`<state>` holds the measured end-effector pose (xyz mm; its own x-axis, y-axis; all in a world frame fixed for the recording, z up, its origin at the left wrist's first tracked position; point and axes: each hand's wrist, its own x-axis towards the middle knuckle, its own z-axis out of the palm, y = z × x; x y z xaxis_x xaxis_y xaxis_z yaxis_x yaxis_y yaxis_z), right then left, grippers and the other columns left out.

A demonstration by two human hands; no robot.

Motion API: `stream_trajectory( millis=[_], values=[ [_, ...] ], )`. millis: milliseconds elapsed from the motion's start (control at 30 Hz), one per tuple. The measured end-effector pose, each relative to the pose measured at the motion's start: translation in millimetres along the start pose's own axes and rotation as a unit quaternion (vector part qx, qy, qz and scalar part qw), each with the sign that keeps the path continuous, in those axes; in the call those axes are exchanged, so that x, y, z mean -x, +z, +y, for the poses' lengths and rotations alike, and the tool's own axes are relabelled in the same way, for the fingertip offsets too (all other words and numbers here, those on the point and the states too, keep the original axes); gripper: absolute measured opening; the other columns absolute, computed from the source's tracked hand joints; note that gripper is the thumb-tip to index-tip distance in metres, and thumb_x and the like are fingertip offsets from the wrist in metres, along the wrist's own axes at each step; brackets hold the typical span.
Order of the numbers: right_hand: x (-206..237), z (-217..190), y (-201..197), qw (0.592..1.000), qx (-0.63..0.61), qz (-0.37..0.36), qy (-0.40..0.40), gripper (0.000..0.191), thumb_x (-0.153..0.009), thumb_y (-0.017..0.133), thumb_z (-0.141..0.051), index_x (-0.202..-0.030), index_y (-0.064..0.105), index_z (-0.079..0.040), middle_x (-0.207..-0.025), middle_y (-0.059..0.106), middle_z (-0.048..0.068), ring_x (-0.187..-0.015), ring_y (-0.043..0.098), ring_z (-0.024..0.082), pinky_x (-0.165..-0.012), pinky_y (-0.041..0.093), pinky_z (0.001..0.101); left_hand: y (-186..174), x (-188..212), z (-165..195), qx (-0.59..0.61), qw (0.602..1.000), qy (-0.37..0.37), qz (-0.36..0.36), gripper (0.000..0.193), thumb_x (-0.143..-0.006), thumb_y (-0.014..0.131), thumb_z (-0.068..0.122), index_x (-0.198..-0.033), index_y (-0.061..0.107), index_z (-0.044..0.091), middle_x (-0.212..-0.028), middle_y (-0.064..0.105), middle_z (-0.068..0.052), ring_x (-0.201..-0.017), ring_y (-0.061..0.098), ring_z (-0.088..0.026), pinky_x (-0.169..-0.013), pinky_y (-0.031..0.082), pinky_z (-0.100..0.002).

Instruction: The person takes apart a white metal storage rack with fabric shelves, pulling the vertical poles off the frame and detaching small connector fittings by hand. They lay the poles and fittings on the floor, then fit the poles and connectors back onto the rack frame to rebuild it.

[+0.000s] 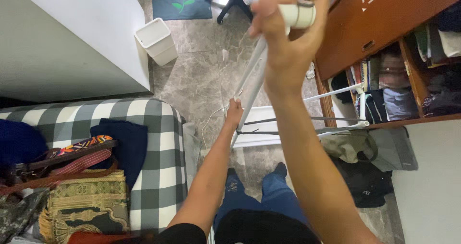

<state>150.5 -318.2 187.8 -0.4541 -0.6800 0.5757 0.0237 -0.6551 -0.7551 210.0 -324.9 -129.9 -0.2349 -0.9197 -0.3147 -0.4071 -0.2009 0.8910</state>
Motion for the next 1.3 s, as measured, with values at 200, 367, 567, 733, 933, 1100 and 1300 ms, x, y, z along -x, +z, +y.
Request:
stream_trajectory(
  millis=[200, 367, 567, 733, 933, 1100, 1300],
  values=[
    [-26.3, -12.3, -10.0, 0.983, -0.113, -0.114, 0.084, 0.021, -0.107, 0.069, -0.014, -0.097, 0.056, -0.002, -0.066, 0.052, 0.009, -0.049, 0.042, 0.013, -0.046, 0.034, 0.0291, -6.6, 3.5, 4.2, -0.006, 1.0, -0.026, -0.016, 0.047, -0.108, 0.037, 0.04, -0.132, 0.042, 0.0, -0.11, 0.065, -0.039, -0.111, 0.061, -0.054, -0.093, 0.048, -0.057],
    [-32.3, -13.1, -10.8, 0.978, -0.124, -0.121, 0.119, 0.031, -0.107, 0.066, -0.014, -0.081, 0.057, 0.0, -0.07, 0.057, 0.012, -0.051, 0.044, 0.015, -0.046, 0.037, 0.0314, -7.5, 3.7, 4.0, -0.003, 0.999, 0.024, 0.029, 0.051, -0.108, 0.037, 0.044, -0.123, 0.051, -0.003, -0.109, 0.064, -0.037, -0.109, 0.06, -0.054, -0.091, 0.046, -0.057],
    [-14.2, -14.7, -0.2, 0.998, -0.035, -0.001, 0.061, 0.035, -0.107, 0.064, -0.015, -0.078, 0.059, 0.001, -0.066, 0.056, 0.01, -0.048, 0.045, 0.014, -0.046, 0.035, 0.031, -7.7, 5.7, 3.6, -0.014, 0.999, -0.012, 0.046, 0.057, -0.107, 0.038, 0.048, -0.106, 0.06, -0.005, -0.103, 0.067, -0.034, -0.105, 0.062, -0.052, -0.089, 0.047, -0.056],
    [-20.3, -21.1, -9.8, 0.993, -0.066, -0.057, 0.081, 0.036, -0.107, 0.062, -0.017, -0.077, 0.055, 0.002, -0.063, 0.053, 0.009, -0.046, 0.044, 0.015, -0.045, 0.035, 0.0321, -7.7, 9.8, 6.0, 0.045, 0.999, -0.015, 0.019, 0.057, -0.107, 0.039, 0.048, -0.102, 0.059, -0.005, -0.084, 0.068, -0.027, -0.085, 0.071, -0.043, -0.078, 0.052, -0.05],
    [-26.3, -25.5, -15.7, 0.979, -0.11, -0.137, 0.106, 0.045, -0.11, 0.06, -0.019, -0.071, 0.053, 0.002, -0.059, 0.051, 0.009, -0.045, 0.044, 0.015, -0.045, 0.034, 0.03, -4.4, 8.8, 3.0, 0.104, 0.994, -0.04, -0.011, 0.056, -0.107, 0.039, 0.049, -0.098, 0.055, -0.004, -0.075, 0.062, -0.024, -0.07, 0.067, -0.039, -0.067, 0.054, -0.049],
    [-8.5, -24.2, -3.4, 0.999, -0.003, 0.001, 0.037, 0.036, -0.109, 0.059, -0.014, -0.078, 0.058, 0.005, -0.064, 0.055, 0.013, -0.047, 0.046, 0.019, -0.045, 0.037, 0.0317, -6.4, 7.3, -0.1, -0.021, 0.985, 0.158, 0.059, 0.054, -0.116, 0.041, 0.047, -0.097, 0.059, -0.001, -0.079, 0.063, -0.019, -0.072, 0.062, -0.034, -0.069, 0.049, -0.048],
    [-21.2, -35.0, -18.4, 0.961, -0.147, -0.195, 0.133, 0.041, -0.109, 0.061, -0.017, -0.074, 0.053, 0.003, -0.061, 0.049, 0.009, -0.046, 0.044, 0.017, -0.045, 0.034, 0.0301, -9.7, 13.5, 3.9, 0.135, 0.987, -0.089, -0.017, 0.048, -0.107, 0.039, 0.044, -0.104, 0.053, -0.002, -0.073, 0.059, -0.018, -0.068, 0.06, -0.037, -0.067, 0.049, -0.053]
  ],
)
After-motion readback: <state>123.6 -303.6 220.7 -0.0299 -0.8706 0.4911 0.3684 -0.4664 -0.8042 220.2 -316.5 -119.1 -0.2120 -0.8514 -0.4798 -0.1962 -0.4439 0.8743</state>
